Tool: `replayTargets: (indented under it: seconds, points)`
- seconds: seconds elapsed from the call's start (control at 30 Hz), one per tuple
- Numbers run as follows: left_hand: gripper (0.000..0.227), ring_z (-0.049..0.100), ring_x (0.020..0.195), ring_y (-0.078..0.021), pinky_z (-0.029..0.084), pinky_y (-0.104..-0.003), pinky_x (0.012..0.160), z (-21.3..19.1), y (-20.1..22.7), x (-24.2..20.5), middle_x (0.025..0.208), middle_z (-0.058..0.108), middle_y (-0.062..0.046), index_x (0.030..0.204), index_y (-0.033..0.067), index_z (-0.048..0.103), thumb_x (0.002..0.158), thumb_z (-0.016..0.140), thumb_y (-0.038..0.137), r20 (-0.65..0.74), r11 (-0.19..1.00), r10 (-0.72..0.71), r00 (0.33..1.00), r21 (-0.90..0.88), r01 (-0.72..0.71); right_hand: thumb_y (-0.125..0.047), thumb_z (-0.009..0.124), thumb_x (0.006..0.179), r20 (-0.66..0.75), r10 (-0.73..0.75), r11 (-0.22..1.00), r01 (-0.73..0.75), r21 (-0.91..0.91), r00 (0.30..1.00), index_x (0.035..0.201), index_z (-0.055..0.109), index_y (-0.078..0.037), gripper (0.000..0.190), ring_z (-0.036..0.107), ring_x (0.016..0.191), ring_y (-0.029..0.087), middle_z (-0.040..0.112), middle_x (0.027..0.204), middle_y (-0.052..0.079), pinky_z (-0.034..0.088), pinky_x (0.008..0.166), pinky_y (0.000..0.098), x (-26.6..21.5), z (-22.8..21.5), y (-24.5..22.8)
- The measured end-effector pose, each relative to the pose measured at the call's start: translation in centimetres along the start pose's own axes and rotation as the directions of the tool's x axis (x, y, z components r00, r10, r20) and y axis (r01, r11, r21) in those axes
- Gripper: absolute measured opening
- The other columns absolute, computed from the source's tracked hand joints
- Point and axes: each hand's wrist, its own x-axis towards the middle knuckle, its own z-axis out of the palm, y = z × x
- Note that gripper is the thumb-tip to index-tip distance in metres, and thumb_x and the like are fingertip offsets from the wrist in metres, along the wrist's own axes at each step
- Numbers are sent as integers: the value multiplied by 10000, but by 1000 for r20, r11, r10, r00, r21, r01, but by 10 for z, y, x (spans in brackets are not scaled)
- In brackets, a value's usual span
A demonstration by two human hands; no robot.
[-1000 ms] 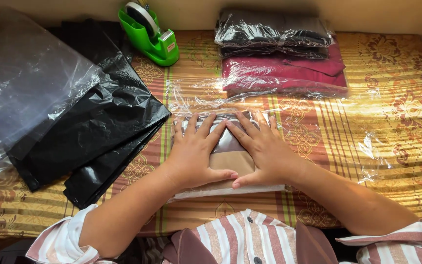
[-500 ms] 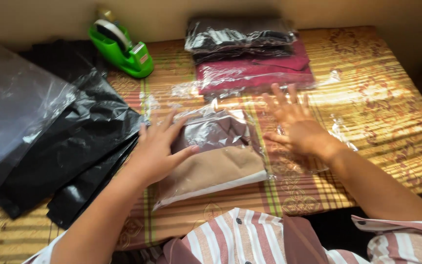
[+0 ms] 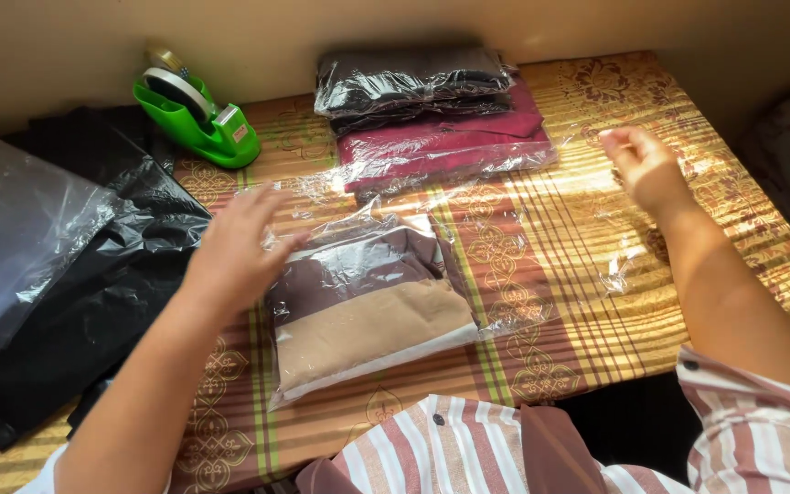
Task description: Packaging folded shirts into clear plastic bags and sealing them with tape.
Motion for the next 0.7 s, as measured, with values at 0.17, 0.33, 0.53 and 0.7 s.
replayTargets:
  seconds: [0.17,0.33,0.53,0.7]
  points:
    - [591,598,1207,-323,486,-443,956,5,-45,39,1413,597,-151,1437,63,550,940,670,359,-27,982,-138,990,-132,134,-378,589,1089,158,-258,918,191,348,953,919,690,-115,329,630,1127,151,696,1269,6,497,958,328,102,9,56]
    - [607,666,1123,-306,524,-400,928,46,-83,66,1302,671,-159,1439,41,552,926,688,336,57,926,-282,958,-245,288,-190,585,1018,328,-250,885,77,459,911,880,671,-62,207,667,1193,215,651,1469,87,588,1000,334,87,14,23]
    - [263,610,1015,-281,498,-391,885,67,-97,65,1106,639,-106,1103,101,754,892,750,257,-89,966,-233,968,-134,220,-253,620,1061,251,-323,658,26,753,912,1099,705,-97,181,726,753,103,761,1030,49,638,582,220,81,23,45]
    - [97,633,888,-318,501,-429,815,55,-82,60,1010,702,-125,952,37,692,931,667,128,-237,973,-185,954,-181,143,-327,722,984,113,-242,655,77,752,964,1240,659,-68,370,746,910,174,718,1061,84,626,574,260,84,23,53]
